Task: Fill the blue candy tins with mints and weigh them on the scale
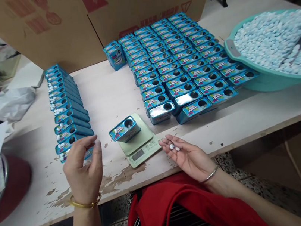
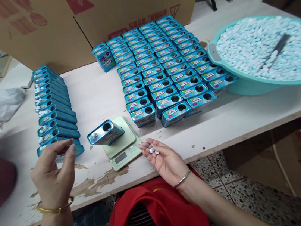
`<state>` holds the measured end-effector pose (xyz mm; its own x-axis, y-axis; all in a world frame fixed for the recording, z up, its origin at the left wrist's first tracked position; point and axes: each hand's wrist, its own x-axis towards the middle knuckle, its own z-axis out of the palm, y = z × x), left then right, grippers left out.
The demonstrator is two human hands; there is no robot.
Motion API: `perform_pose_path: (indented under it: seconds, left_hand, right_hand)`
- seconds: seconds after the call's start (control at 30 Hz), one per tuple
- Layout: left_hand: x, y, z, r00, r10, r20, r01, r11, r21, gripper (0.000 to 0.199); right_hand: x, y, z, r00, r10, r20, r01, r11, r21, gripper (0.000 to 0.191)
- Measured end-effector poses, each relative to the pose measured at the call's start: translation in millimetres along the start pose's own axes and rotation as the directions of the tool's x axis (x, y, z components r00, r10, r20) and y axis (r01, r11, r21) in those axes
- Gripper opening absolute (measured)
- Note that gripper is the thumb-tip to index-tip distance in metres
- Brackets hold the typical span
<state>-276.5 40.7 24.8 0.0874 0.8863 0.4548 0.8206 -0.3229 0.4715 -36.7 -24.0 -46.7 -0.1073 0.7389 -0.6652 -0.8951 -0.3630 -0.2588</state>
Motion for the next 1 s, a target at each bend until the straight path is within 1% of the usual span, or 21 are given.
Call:
perform_pose_path:
  seconds: [0.1, 0.23, 0.43, 0.6, 0.8, 0.87, 0.93, 1.0]
  left_hand:
    - [-5.1, -3.3, 1.9, 1.000, 0.020, -0.001, -0.020, 0.999, 0.027, 0.017]
    - [-6.5, -0.9, 5.6, 0.998, 0.054, -0.011, -0.053, 0.998, 0.034, 0.021]
    - [-10.0, 1.4, 18.4, 0.984, 0.167, 0.065, -0.172, 0.982, 0.082, 0.030]
    - [-12.3, 1.5, 28.6, 0.968, 0.227, 0.105, -0.241, 0.957, 0.159, 0.035]
    - [-3.2, 14.8, 43.0, 0.942, 0.283, 0.178, -0.320, 0.918, 0.235, 0.036]
    - [2.3, 18.6, 45.0, 0.941, 0.280, 0.190, -0.320, 0.917, 0.239, 0.039]
    - [8.1, 18.9, 44.0, 0.952, 0.244, 0.187, -0.286, 0.925, 0.249, 0.048]
    - [16.0, 14.3, 40.6, 0.948, 0.209, 0.241, -0.267, 0.934, 0.237, 0.051]
  right_hand:
    - [0.0, 1.0, -4.0, 1.000, -0.001, 0.013, 0.001, 1.000, 0.003, 0.017]
    - [-1.0, 2.8, -3.4, 0.999, 0.014, 0.038, -0.015, 1.000, 0.021, 0.018]
    - [-2.8, 3.9, -1.7, 0.999, 0.020, 0.028, -0.021, 1.000, 0.018, 0.018]
    - [-1.2, 4.2, -4.0, 0.999, 0.025, 0.043, -0.026, 0.999, 0.023, 0.019]
    - [-0.1, 5.7, 0.7, 0.999, 0.040, 0.032, -0.041, 0.999, 0.033, 0.018]
    - [0.7, 6.3, 2.0, 0.999, 0.043, 0.026, -0.044, 0.998, 0.043, 0.017]
    - [1.7, 6.6, 1.4, 0.999, 0.041, 0.017, -0.042, 0.998, 0.056, 0.017]
    - [3.0, 6.2, -1.4, 0.999, 0.040, 0.000, -0.039, 0.997, 0.068, 0.018]
